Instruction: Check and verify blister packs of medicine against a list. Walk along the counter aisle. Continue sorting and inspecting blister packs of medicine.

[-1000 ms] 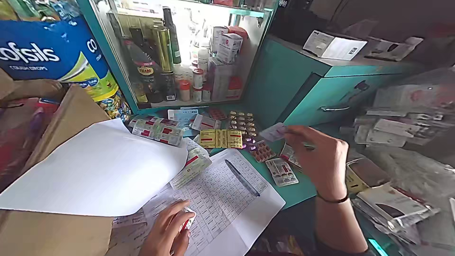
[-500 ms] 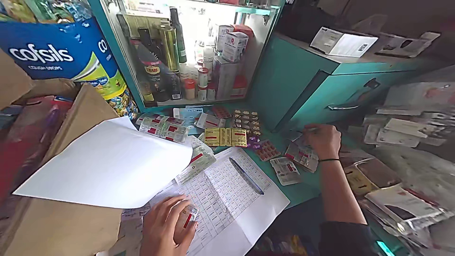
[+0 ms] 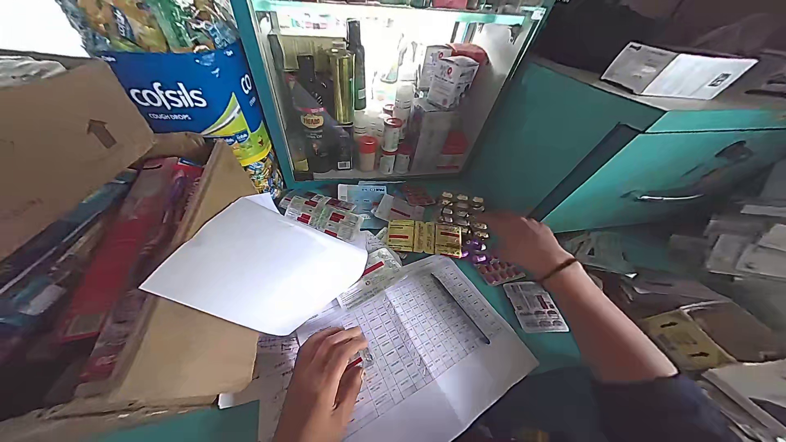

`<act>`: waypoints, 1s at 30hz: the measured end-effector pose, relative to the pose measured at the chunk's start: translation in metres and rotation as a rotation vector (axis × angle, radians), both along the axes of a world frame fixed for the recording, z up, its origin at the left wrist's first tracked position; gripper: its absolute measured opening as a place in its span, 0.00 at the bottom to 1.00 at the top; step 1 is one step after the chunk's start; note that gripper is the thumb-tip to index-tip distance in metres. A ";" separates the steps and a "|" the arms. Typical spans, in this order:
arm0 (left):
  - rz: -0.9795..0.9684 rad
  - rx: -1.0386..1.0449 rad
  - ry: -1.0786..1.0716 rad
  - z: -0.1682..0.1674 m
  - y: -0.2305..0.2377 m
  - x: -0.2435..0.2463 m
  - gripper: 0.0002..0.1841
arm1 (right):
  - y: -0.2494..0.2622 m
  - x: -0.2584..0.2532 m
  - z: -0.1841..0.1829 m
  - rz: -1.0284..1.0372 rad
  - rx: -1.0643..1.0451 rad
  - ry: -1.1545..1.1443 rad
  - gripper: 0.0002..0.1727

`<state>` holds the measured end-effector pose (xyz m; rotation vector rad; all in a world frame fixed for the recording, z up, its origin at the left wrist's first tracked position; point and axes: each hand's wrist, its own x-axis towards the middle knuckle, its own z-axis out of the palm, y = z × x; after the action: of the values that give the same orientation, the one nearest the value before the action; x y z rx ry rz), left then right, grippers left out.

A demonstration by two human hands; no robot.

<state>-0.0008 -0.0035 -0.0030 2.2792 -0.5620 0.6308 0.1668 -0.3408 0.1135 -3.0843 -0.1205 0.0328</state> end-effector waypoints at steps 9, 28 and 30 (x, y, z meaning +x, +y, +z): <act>-0.024 0.002 0.001 -0.001 -0.001 0.003 0.15 | 0.005 0.043 0.016 0.050 0.252 -0.301 0.14; -0.168 -0.394 0.001 0.009 0.003 -0.002 0.31 | 0.047 -0.054 0.058 0.652 0.952 0.235 0.14; -0.316 -0.563 0.061 0.014 0.006 -0.004 0.37 | 0.054 -0.057 0.057 0.928 0.831 0.356 0.12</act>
<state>-0.0046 0.0027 0.0114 1.6362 -0.6083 0.4836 0.1102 -0.2872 0.1707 -1.9323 -1.1640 0.4302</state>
